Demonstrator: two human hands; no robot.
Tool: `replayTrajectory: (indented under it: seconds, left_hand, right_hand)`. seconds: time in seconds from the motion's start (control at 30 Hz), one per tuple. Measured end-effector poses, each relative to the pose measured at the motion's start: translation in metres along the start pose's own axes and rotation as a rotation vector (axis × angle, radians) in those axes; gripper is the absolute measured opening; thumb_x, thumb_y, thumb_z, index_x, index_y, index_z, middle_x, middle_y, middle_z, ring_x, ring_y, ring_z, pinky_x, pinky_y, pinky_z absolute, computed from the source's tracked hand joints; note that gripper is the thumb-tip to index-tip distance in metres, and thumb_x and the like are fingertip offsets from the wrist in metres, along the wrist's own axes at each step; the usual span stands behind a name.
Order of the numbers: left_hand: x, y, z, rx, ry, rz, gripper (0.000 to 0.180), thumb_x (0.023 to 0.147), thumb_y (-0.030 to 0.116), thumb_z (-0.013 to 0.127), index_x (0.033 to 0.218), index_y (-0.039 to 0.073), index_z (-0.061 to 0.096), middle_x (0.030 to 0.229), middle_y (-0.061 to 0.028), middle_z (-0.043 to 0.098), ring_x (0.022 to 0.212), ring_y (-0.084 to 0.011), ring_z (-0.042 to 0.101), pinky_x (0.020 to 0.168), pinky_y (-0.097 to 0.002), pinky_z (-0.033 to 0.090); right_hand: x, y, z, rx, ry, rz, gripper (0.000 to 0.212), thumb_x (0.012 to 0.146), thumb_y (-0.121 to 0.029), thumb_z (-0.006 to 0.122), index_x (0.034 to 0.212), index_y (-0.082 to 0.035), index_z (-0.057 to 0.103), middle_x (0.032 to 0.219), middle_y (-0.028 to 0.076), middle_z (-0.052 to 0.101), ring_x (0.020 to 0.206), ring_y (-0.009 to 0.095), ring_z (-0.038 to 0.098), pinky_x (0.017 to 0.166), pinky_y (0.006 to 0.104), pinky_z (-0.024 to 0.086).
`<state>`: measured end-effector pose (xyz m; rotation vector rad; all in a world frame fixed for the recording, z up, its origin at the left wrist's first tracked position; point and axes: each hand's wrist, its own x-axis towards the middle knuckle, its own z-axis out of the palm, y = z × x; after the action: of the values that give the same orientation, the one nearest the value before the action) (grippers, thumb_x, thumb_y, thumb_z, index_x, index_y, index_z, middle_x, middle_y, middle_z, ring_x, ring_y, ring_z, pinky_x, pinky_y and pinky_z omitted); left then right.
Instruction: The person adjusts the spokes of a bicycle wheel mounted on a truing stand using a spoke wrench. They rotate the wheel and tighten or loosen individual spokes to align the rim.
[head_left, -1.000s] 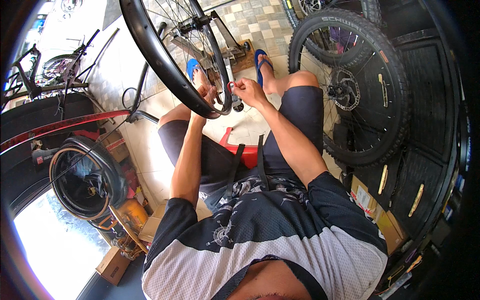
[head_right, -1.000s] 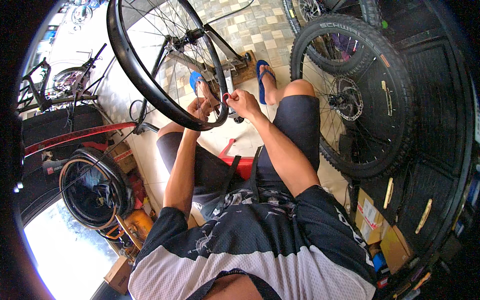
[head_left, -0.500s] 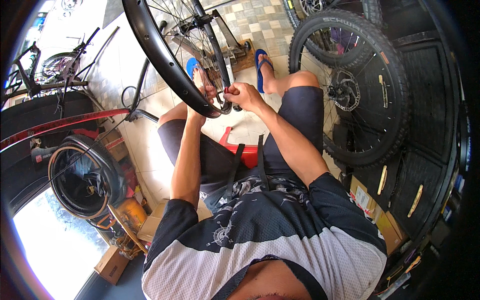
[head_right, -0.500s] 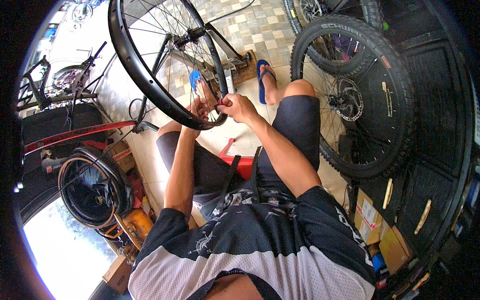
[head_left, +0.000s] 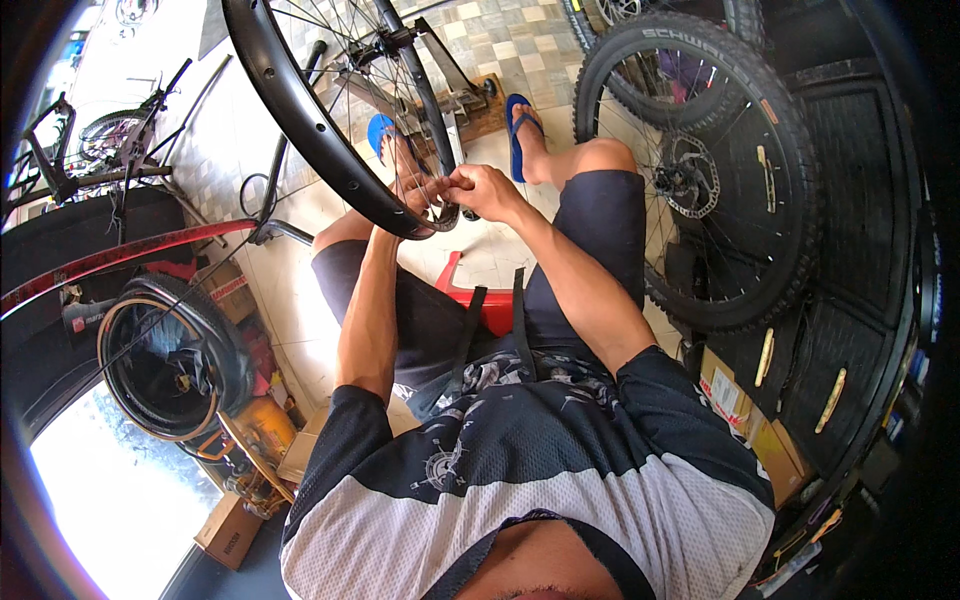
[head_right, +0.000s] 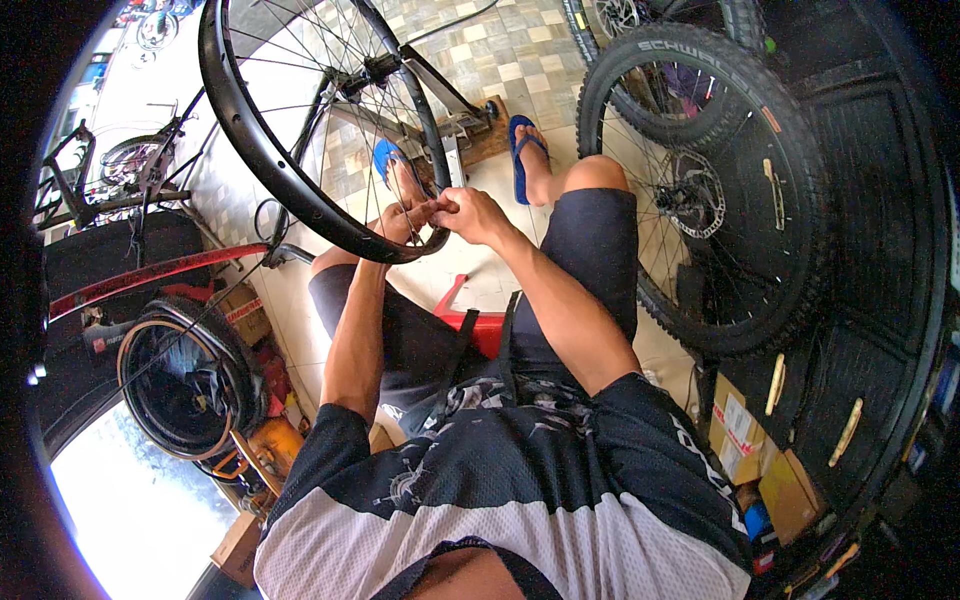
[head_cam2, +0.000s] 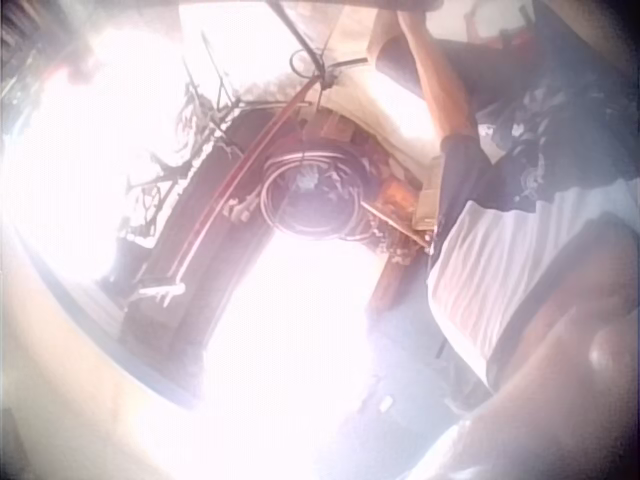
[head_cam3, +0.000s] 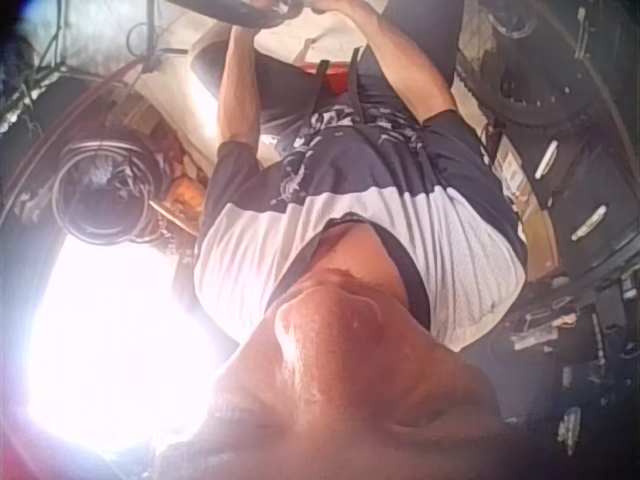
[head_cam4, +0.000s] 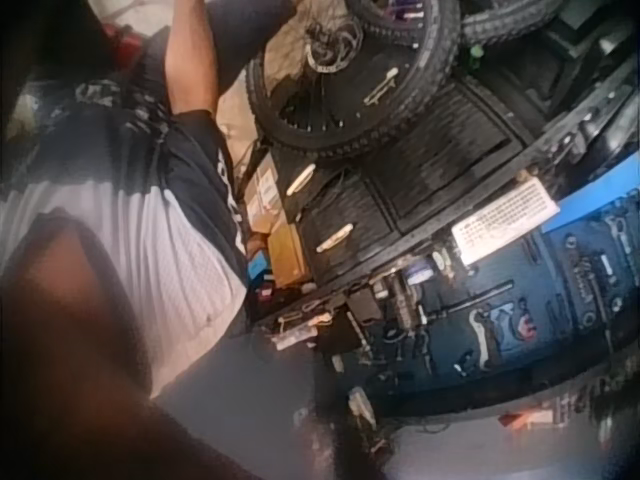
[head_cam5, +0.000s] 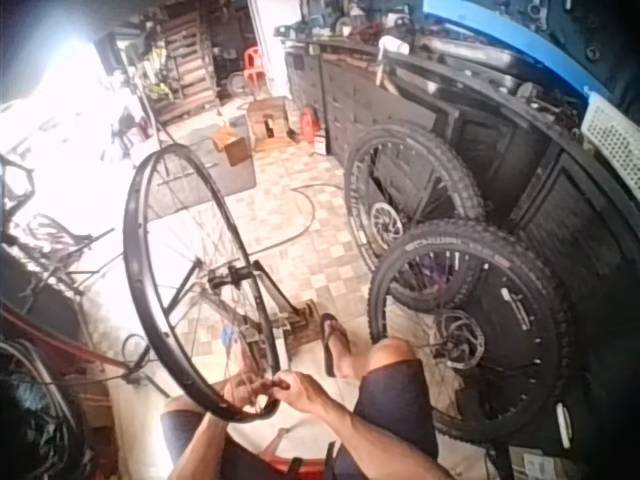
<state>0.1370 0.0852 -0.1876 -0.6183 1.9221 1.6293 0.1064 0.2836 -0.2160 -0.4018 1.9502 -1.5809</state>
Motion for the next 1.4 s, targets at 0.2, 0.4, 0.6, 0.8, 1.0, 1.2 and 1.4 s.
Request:
replayTrajectory:
  seconds: [0.2, 0.4, 0.6, 0.8, 1.0, 1.2, 1.4]
  left_hand:
    - [0.004, -0.004, 0.021, 0.076, 0.178, 0.334, 0.038, 0.092, 0.037, 0.074, 0.074, 0.005, 0.063, 0.060, 0.0008, 0.053, 0.052, -0.0077, 0.046, 0.046, -0.0273, 0.032]
    - [0.004, -0.001, 0.023, 0.162, 0.217, 0.297, 0.046, 0.094, 0.044, 0.071, 0.071, 0.005, 0.064, 0.059, 0.0001, 0.055, 0.050, -0.0064, 0.045, 0.045, -0.0242, 0.031]
    - [0.004, -0.003, 0.021, -0.261, 0.310, 0.079, 0.045, 0.094, 0.049, 0.069, 0.093, 0.005, 0.069, 0.078, -0.0016, 0.068, 0.058, -0.0079, 0.055, 0.050, -0.0222, 0.041]
    - [0.007, -0.018, 0.018, -0.162, 0.213, 0.130, 0.035, 0.096, 0.040, 0.069, 0.104, 0.006, 0.070, 0.088, -0.0006, 0.072, 0.070, -0.0067, 0.061, 0.054, -0.0216, 0.045]
    - [-0.007, -0.018, 0.016, -0.200, 0.202, 0.139, 0.030, 0.096, 0.036, 0.070, 0.102, 0.007, 0.070, 0.086, -0.0006, 0.072, 0.066, -0.0051, 0.057, 0.053, -0.0197, 0.041]
    - [-0.018, -0.014, 0.012, -0.211, 0.129, 0.220, 0.028, 0.097, 0.036, 0.068, 0.102, 0.009, 0.069, 0.087, -0.0003, 0.071, 0.067, -0.0046, 0.057, 0.052, -0.0186, 0.039]
    - [-0.015, -0.015, 0.009, -0.456, 0.182, 0.119, 0.037, 0.093, 0.038, 0.072, 0.106, 0.003, 0.069, 0.083, -0.0012, 0.067, 0.071, -0.0113, 0.059, 0.061, -0.0255, 0.048]
  right_hand:
    - [0.007, 0.017, 0.000, -0.089, -0.003, 0.066, 0.025, 0.091, -0.015, 0.069, 0.108, 0.003, 0.069, 0.091, 0.010, 0.075, 0.079, 0.013, 0.067, 0.072, 0.0297, 0.052]
    - [0.013, 0.030, 0.008, 0.045, -0.006, 0.040, 0.029, 0.088, -0.019, 0.067, 0.108, 0.000, 0.070, 0.089, 0.013, 0.075, 0.077, 0.022, 0.070, 0.072, 0.0345, 0.054]
    - [0.012, 0.024, 0.001, 0.091, 0.154, 0.061, 0.028, 0.092, -0.020, 0.070, 0.107, 0.003, 0.067, 0.091, 0.012, 0.074, 0.083, 0.016, 0.070, 0.073, 0.0305, 0.054]
    - [0.007, 0.017, -0.007, -0.147, 0.223, 0.156, 0.033, 0.088, -0.030, 0.072, 0.101, 0.000, 0.068, 0.091, 0.013, 0.075, 0.082, 0.020, 0.072, 0.074, 0.0330, 0.055]
    - [0.008, 0.018, -0.003, -0.204, 0.193, 0.175, 0.035, 0.086, -0.034, 0.073, 0.097, -0.001, 0.069, 0.090, 0.013, 0.076, 0.081, 0.022, 0.072, 0.073, 0.0343, 0.055]
    - [0.007, 0.011, 0.005, -0.055, 0.110, 0.123, 0.036, 0.088, -0.035, 0.074, 0.097, 0.000, 0.069, 0.087, 0.012, 0.075, 0.076, 0.021, 0.071, 0.071, 0.0338, 0.054]
    - [-0.005, -0.009, 0.003, -0.230, 0.122, 0.015, 0.041, 0.086, -0.038, 0.075, 0.098, 0.000, 0.069, 0.085, 0.014, 0.074, 0.076, 0.025, 0.071, 0.069, 0.0361, 0.053]
